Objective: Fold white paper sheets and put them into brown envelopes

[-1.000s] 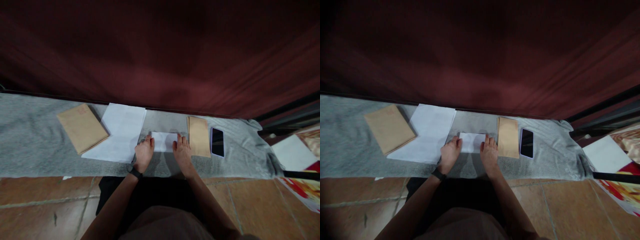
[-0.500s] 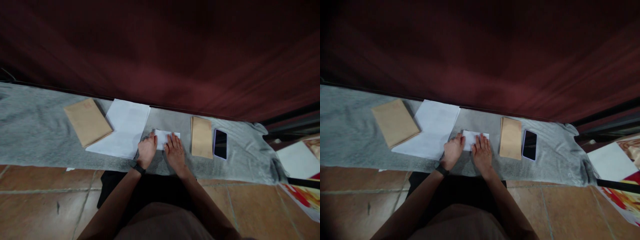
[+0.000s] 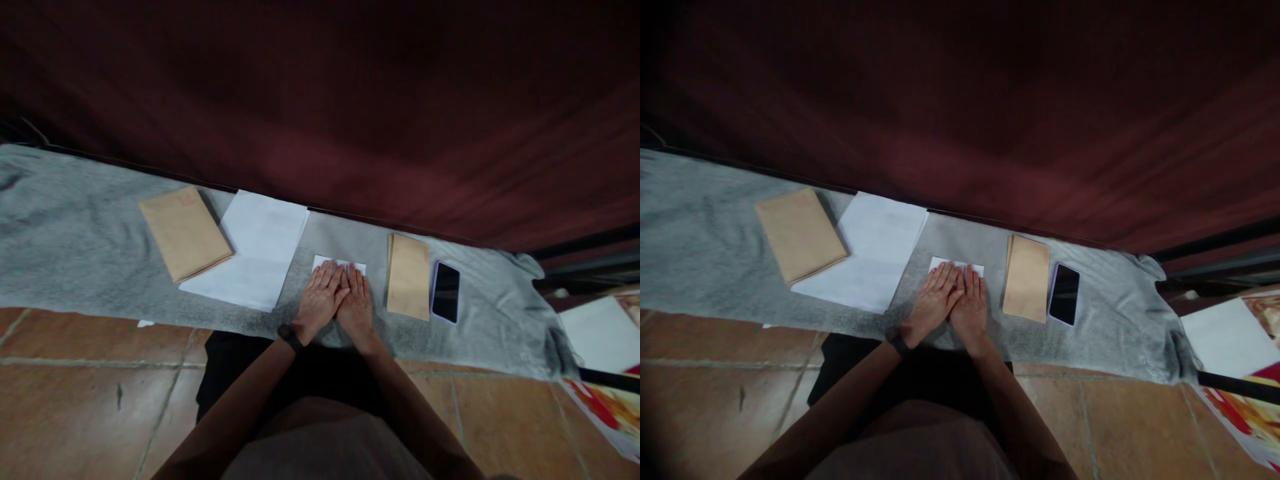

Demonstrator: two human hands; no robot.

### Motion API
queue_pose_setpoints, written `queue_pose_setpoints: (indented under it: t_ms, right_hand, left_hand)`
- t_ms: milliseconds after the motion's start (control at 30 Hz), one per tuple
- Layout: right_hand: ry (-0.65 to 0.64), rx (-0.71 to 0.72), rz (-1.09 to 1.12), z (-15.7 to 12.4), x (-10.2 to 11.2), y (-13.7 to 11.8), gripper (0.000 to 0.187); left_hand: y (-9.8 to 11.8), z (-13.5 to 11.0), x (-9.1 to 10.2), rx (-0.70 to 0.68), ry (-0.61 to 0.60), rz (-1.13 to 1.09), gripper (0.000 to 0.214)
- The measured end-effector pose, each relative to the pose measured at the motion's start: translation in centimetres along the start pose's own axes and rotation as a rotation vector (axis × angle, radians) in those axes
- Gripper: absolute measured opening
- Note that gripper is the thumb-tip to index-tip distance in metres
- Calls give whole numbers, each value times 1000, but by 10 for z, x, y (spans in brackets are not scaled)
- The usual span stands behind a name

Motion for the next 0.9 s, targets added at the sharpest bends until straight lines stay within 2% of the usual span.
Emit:
queue_pose_setpoints:
  t_ms: [167, 533, 633, 700, 833, 900]
  right_hand:
    - [25, -6, -4, -1, 1, 2, 60]
    - [151, -75, 20, -17, 1, 28, 57]
    - [178, -105, 30, -18, 5, 27, 57]
    - [160, -58, 38, -15, 7, 20, 57]
    - [40, 138, 52, -9, 5, -1, 55]
    - [17, 150, 47, -9, 3, -6, 55]
  left_hand:
    - [-10, -5, -9, 7, -26, 17, 62]
    - [-23, -23, 1, 85, -49, 81, 59]
    - [-23, -23, 0, 90, -54, 76, 59]
    - [-22, -22, -2, 91, -65, 64, 60]
    - [-22, -21, -4, 102, -82, 39, 63]
    - [-21, -22, -4, 105, -79, 26, 65]
Point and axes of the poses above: each hand's wrist, its own z-axis towards the middle knuckle, its own x-axis out of the back of the hand, y = z × x, the point moved 2 cm from there along z, towards the middle knuckle, and after that the axes turned 6 degrees about -y, right-handed, at the moved point
